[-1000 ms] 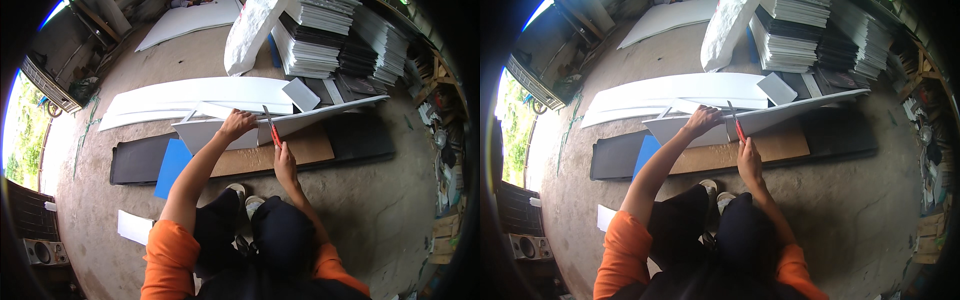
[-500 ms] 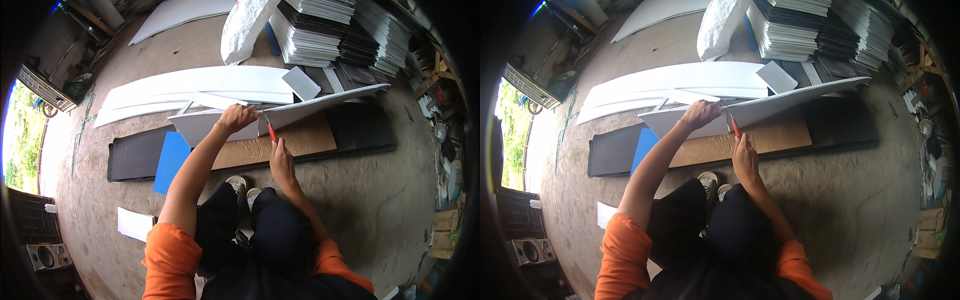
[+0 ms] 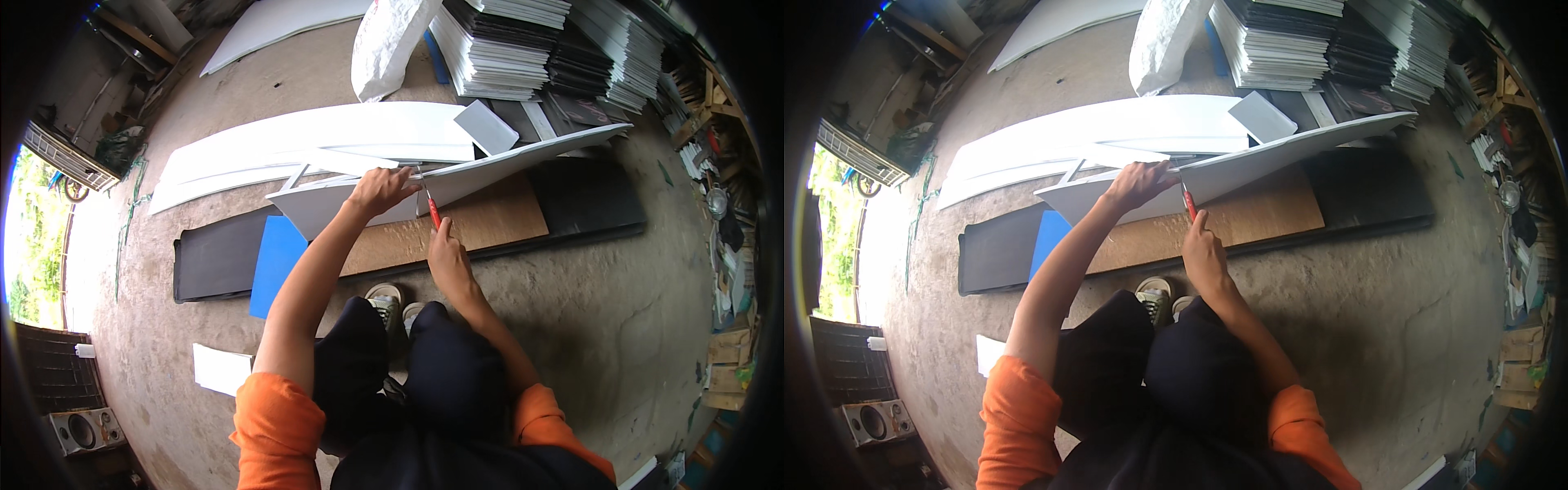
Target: The person sits on the floor and uses a utility knife to cut white and blue sheets of material. They use a blue sheet as a template to guide the cuts on the white sheets, repeatedly aligning the template and trimming the edges to create matching pieces.
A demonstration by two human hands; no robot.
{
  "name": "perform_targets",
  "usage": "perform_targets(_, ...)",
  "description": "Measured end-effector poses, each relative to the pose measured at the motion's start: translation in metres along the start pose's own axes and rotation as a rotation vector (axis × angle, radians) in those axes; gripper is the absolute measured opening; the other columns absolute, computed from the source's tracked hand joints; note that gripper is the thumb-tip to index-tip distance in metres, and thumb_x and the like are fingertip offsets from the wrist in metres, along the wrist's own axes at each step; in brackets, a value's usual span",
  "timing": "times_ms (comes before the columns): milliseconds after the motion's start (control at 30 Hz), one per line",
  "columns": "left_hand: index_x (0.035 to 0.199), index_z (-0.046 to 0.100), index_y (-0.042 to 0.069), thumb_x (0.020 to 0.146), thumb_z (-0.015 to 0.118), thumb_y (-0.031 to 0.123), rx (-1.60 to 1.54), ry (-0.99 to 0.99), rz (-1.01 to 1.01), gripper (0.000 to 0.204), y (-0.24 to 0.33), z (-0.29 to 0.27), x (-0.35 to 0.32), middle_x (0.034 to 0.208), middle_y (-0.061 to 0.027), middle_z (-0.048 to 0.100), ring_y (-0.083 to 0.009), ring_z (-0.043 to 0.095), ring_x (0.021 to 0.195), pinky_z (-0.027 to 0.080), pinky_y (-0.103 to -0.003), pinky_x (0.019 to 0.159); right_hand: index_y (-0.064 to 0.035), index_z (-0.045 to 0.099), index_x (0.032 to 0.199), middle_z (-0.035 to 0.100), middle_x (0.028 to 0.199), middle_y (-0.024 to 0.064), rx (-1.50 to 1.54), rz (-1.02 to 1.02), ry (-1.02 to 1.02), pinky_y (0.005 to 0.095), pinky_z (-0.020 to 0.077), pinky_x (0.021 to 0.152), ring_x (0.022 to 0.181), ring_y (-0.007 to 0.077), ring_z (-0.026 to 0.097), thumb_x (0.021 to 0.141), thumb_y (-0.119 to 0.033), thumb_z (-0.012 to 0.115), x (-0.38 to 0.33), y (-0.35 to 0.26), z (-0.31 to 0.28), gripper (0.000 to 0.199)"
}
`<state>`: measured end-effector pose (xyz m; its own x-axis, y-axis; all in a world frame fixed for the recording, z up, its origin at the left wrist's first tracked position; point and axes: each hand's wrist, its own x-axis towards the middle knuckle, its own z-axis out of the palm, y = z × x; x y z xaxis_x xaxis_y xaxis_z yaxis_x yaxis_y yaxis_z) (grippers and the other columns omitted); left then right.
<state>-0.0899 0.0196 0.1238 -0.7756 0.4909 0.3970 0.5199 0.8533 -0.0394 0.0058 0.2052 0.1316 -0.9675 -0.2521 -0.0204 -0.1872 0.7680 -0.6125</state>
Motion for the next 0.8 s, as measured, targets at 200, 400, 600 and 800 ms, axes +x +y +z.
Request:
perform_targets(200, 0.103, 0.052, 0.005, 0.087, 0.052, 0.029, -0.122, -0.121, -0.070, 0.029, 0.004, -0.002, 0.003, 0.064, -0.0116, 0.061, -0.0274, 0.061, 0.053, 0.048, -0.037, 0.048, 0.0131, 0.030, 0.118, 0.058, 0.075, 0.0311, -0.047, 0.066, -0.123, 0.0468, 0.0507, 0.058, 0.070, 0.0420, 0.061, 0.087, -0.007, 0.037, 0.011, -0.003, -0.009, 0.038)
perform_targets(400, 0.109, 0.048, 0.005, 0.088, 0.052, 0.025, -0.093, -0.158, -0.068, 0.029, 0.009, -0.007, 0.004, 0.065, -0.0125, 0.061, -0.0277, 0.061, 0.053, 0.049, -0.037, 0.047, 0.0162, 0.031, 0.117, 0.057, 0.078, 0.0336, -0.075, 0.054, -0.094, 0.0466, 0.0514, 0.063, 0.074, 0.0434, 0.061, 0.084, -0.004, 0.038, 0.026, -0.013, -0.021, 0.039)
perform_targets(600, 0.116, 0.049, 0.008, 0.087, 0.053, 0.028, -0.047, -0.135, -0.109, 0.035, 0.012, -0.011, 0.001, 0.070, -0.0129, 0.063, -0.0287, 0.064, 0.063, 0.050, -0.040, 0.059, 0.0109, 0.035, 0.110, 0.056, 0.077, 0.0353, -0.048, 0.082, -0.114, 0.0510, 0.0487, 0.065, 0.076, 0.0471, 0.058, 0.088, -0.012, 0.036, 0.025, -0.016, -0.029, 0.032)
perform_targets(800, 0.116, 0.046, 0.008, 0.090, 0.047, 0.031, -0.037, -0.233, -0.141, 0.035, 0.014, -0.012, 0.004, 0.068, -0.0128, 0.063, -0.0304, 0.063, 0.062, 0.051, -0.041, 0.056, 0.0103, 0.036, 0.111, 0.057, 0.085, 0.0343, -0.073, 0.146, -0.198, 0.0494, 0.0490, 0.071, 0.082, 0.0454, 0.059, 0.084, -0.006, 0.037, 0.025, -0.020, -0.033, 0.031)
